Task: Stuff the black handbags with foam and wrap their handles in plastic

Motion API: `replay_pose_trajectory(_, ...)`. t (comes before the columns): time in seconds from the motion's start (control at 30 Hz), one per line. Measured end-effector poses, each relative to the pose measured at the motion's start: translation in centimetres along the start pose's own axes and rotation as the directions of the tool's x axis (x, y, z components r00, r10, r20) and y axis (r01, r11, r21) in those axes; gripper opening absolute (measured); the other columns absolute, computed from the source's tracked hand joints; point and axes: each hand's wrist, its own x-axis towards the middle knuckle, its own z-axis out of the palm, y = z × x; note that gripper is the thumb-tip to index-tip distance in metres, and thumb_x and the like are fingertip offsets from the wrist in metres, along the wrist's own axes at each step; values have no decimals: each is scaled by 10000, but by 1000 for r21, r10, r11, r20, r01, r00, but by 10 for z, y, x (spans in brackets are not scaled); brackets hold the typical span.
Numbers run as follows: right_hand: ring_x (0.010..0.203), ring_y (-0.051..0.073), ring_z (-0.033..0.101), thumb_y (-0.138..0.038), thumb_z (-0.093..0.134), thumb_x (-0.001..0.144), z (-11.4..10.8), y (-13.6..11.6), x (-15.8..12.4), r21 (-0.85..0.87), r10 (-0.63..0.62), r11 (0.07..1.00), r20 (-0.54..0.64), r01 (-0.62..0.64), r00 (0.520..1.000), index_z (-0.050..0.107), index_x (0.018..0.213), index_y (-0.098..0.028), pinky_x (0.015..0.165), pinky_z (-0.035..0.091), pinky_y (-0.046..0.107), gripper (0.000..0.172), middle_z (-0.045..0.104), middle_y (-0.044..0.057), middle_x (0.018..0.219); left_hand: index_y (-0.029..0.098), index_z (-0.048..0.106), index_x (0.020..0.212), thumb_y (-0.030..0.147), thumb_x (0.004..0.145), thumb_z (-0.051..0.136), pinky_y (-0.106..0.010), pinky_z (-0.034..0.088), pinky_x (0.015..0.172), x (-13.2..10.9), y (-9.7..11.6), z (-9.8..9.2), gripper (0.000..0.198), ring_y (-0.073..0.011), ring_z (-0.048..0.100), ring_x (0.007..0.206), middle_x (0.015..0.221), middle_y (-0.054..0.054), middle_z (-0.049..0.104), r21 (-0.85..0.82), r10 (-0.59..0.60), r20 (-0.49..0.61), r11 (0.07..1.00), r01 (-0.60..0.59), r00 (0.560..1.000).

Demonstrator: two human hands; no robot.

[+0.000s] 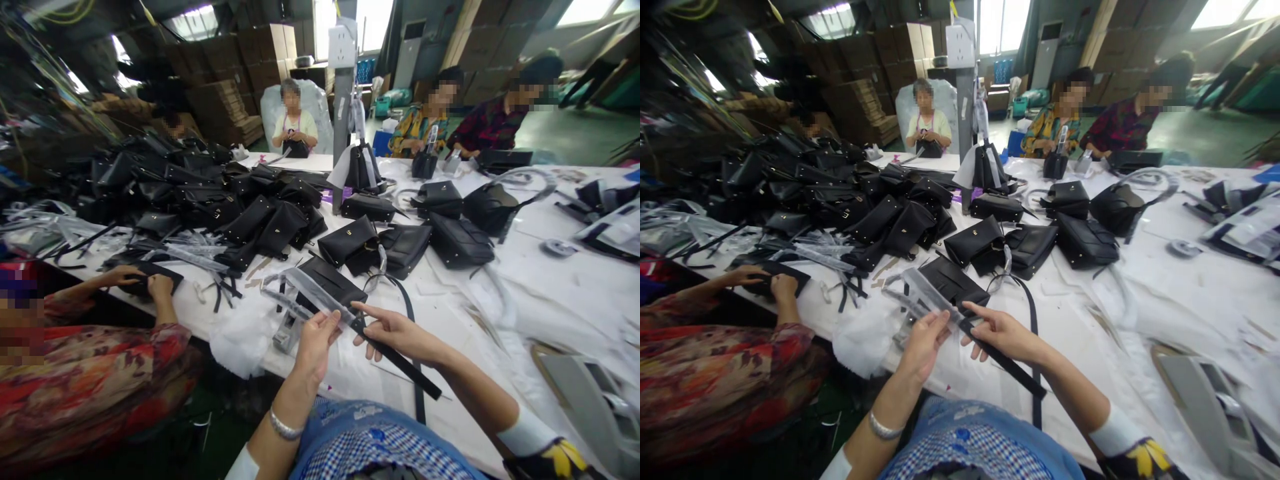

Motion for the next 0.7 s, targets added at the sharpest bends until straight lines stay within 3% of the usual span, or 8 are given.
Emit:
replay_pose_trajectory(0.13,737,199,719,-497,635,883,5,-3,1,-46,-59,997,-62,56,996,185,1568,-186,691,594,352,877,740,55,866,102,762,968,362,709,835,-269,530,794,-6,-4,11,374,-172,700,809,945,-126,765,46,-11,68,999,7,998)
replay_pose_trajectory(0.3,719,189,721,-457,615,900,11,0,-21,-152,35,988,-33,-40,999,133,1579,-217,724,601,365,868,753,62,913,148,754,1005,386,742,805,-262,498,866,-3,8,0,358,-158,689,869,945,-86,761,70,60,-1,996,-60,998)
replay_pose_trajectory(0.4,676,195,715,-443,610,899,15,-3,-15,-130,-41,991,-116,26,992,80,1584,-220,626,605,340,894,741,34,844,121,756,951,389,731,812,-260,508,765,-8,7,8,351,-142,662,720,780,-64,736,91,25,84,995,-32,996)
replay_pose_trajectory(0.5,648,198,714,-410,554,936,10,-9,-5,-259,-143,961,-146,101,979,125,1581,-239,628,606,341,794,726,0,761,106,746,921,393,768,776,-249,491,684,-18,9,24,327,-117,603,606,678,-36,688,94,22,173,995,-39,985)
replay_pose_trajectory(0.57,701,200,723,-370,489,973,2,-14,-2,-483,-261,865,-202,135,944,225,1563,-262,720,605,361,656,739,7,795,115,736,980,389,785,755,-267,497,748,-26,18,31,337,-133,630,674,762,-54,713,86,47,176,994,-63,983)
replay_pose_trajectory(0.6,807,211,730,-341,471,981,-2,-17,-1,-614,-368,773,-228,160,901,264,1551,-271,802,593,382,611,751,29,900,120,728,1008,385,782,755,-280,497,774,-32,24,33,349,-147,643,715,808,-65,722,98,44,187,993,-64,981)
replay_pose_trajectory(0.63,968,232,710,-307,465,980,-4,-20,1,-734,-491,653,-221,188,843,292,1541,-277,896,563,411,587,734,62,1070,124,723,1014,385,776,755,-286,496,775,-38,31,35,355,-157,646,736,827,-70,723,123,29,208,991,-56,978)
replay_pose_trajectory(0.7,1305,281,519,-252,494,954,-4,-28,9,-882,-683,382,-66,278,728,331,1524,-272,1061,452,477,594,526,113,1439,127,720,977,391,769,748,-267,479,726,-52,46,37,337,-155,626,725,807,-59,705,196,-25,307,980,-38,951)
